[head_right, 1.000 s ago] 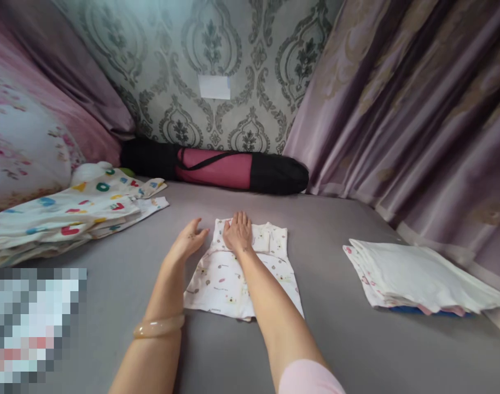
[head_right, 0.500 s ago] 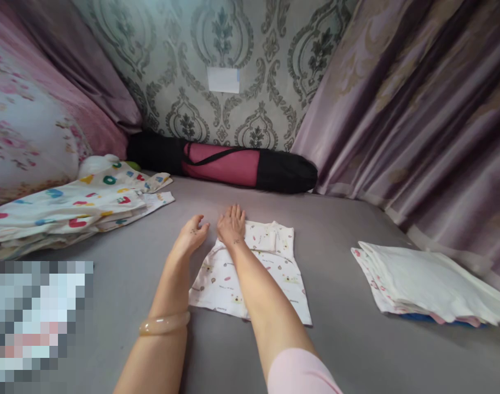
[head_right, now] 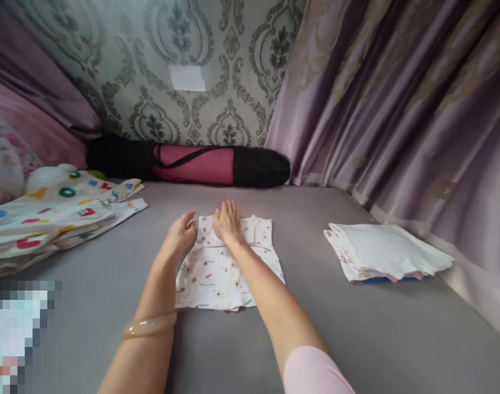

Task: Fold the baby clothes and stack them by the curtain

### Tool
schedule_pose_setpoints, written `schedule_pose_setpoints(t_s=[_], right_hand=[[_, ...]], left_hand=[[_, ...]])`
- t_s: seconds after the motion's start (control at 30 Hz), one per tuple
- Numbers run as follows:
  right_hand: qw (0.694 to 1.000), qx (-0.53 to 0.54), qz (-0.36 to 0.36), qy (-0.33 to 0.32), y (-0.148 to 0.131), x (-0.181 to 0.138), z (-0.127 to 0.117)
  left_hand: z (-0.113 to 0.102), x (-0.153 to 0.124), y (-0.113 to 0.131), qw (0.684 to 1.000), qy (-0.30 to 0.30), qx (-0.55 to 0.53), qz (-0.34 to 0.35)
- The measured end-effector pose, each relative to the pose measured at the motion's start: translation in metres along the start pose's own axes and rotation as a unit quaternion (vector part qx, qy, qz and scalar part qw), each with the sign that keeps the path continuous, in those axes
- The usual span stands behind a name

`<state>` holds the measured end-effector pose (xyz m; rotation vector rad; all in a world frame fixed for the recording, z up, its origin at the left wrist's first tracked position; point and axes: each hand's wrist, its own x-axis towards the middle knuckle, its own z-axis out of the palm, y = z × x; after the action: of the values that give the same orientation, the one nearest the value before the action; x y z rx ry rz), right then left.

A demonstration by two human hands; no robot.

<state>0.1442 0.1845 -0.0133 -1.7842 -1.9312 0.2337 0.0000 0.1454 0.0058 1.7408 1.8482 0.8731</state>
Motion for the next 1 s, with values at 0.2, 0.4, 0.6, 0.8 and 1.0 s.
schedule_pose_setpoints(t_s=[0.2, 0.4, 0.6, 0.8, 1.0], right_hand=[[0.993, -0.072, 0.046, -0.078, 0.075, -0.025, -0.053], [0.989, -0.119, 0.014, -0.091, 0.092, -0.037, -0.040], [0.989, -0.120, 0.012, -0.091, 0.088, -0.039, -0.040], [0.988, -0.108, -0.065, -0.089, 0.076, -0.060, -0.043], [0.986, -0.072, -0.044, -0.144, 0.072, -0.064, -0.043]], left_hand=[[0.018, -0.005, 0.009, 0.996, -0.071, 0.033, 0.044], [0.044, -0.009, 0.010, 0.980, -0.107, 0.150, 0.076], [0.056, -0.017, 0.010, 0.969, -0.096, 0.215, 0.074], [0.057, -0.022, 0.009, 0.957, -0.077, 0.260, 0.103], [0.057, -0.020, 0.006, 0.958, -0.085, 0.253, 0.099]])
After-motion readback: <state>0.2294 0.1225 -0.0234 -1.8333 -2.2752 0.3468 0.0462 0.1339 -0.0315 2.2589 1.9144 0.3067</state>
